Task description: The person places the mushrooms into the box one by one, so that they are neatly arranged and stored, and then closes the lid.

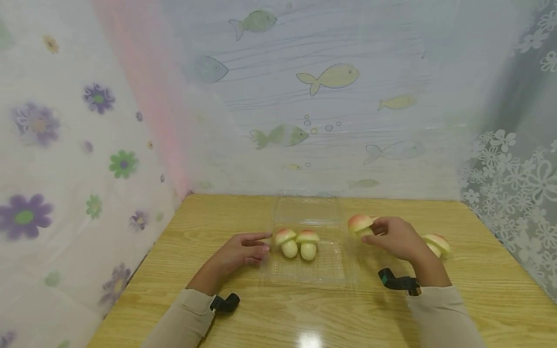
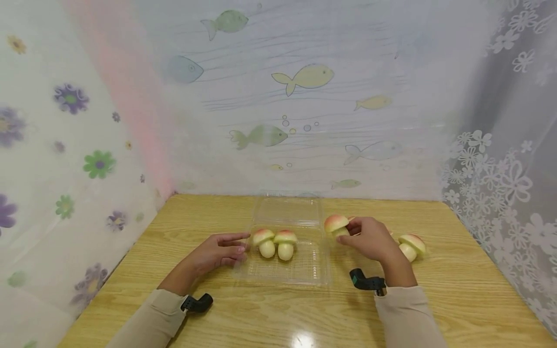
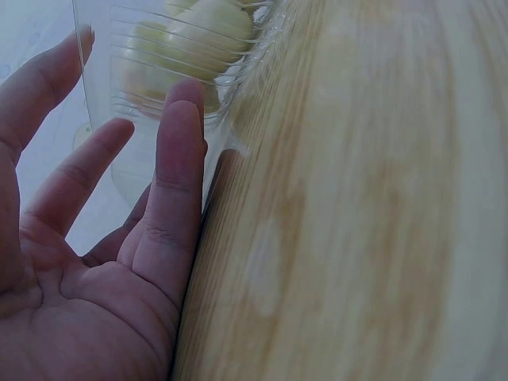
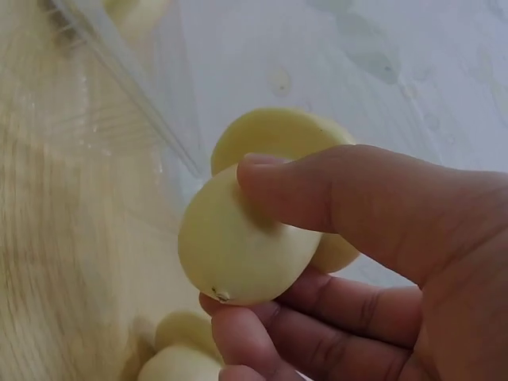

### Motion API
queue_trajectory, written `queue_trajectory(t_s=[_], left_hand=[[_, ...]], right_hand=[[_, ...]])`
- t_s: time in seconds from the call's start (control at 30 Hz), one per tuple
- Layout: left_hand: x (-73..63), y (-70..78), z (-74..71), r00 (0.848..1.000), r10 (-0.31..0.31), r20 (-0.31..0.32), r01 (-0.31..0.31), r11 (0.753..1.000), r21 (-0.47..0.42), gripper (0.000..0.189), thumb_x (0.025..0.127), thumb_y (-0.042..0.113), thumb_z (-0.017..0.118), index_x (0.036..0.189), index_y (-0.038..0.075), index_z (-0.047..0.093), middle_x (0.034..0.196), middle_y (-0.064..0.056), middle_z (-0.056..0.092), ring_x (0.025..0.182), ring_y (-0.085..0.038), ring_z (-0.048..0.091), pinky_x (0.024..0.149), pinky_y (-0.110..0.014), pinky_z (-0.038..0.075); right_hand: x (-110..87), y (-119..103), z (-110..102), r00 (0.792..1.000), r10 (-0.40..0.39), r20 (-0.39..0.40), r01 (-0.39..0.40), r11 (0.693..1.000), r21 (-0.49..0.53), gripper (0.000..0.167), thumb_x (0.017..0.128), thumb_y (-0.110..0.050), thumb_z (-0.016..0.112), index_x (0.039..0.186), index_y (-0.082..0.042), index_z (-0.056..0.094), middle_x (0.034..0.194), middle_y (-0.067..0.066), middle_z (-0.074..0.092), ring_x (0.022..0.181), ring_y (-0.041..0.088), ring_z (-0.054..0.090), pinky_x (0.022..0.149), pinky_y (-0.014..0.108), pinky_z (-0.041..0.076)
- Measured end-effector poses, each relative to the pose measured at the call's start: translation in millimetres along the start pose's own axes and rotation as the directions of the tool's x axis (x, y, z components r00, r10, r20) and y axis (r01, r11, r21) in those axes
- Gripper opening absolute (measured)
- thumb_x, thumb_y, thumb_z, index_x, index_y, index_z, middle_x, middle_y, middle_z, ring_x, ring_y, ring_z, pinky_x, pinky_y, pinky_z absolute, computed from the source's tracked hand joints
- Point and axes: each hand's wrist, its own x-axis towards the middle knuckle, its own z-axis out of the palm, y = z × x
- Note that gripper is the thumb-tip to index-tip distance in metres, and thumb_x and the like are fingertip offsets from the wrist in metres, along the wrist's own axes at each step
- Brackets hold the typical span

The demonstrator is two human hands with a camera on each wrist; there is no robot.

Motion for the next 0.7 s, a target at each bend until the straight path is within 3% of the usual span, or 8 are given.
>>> queue_trajectory(t_s=[0.37, 0.57, 0.7], left_hand=[[1.2, -1.0, -0.5, 1.0, -0.003, -0.001, 0.003, 1.0, 0.0, 0.063, 0.092, 0.028, 0.081, 0.15, 0.02, 0.057, 0.136, -0.016, 0.063, 0.109, -0.024, 0.07, 0.091, -0.038, 0.06], [1.0, -0.9, -0.4, 1.0, -0.006, -0.004, 0.006, 1.0, -0.008, 0.063, 0.092, 0.028, 0.082, 0.15, 0.019, 0.058, 0.135, -0.016, 0.064, 0.11, -0.025, 0.07, 0.092, -0.038, 0.06], [1.5, -1.7, -1.1, 1.0, -0.001, 0.0, 0.001, 1.0, -0.004, 0.063, 0.092, 0.027, 0.081, 0.15, 0.019, 0.057, 0.136, -0.016, 0.064, 0.11, -0.025, 0.07, 0.092, -0.038, 0.06]], right_hand=[[1.8, -13, 4, 0.999, 0.031, -0.03, -0.029, 0.997, 0.072, 0.078, 0.091, -0.052, 0.077, 0.144, -0.001, 0.053, 0.127, 0.022, 0.069, 0.11, 0.037, 0.068, 0.083, 0.048, 0.059], [2.7, -21, 5, 0.999, -0.005, -0.044, 0.011, 0.99, 0.137, 0.083, 0.091, -0.047, 0.079, 0.157, -0.012, 0.042, 0.125, 0.021, 0.07, 0.104, 0.031, 0.071, 0.079, 0.045, 0.059], [2.3, -26, 7, 0.999, -0.009, -0.051, 0.016, 0.99, 0.143, 0.085, 0.092, -0.048, 0.078, 0.159, -0.012, 0.04, 0.126, 0.022, 0.069, 0.101, 0.029, 0.073, 0.078, 0.045, 0.06]])
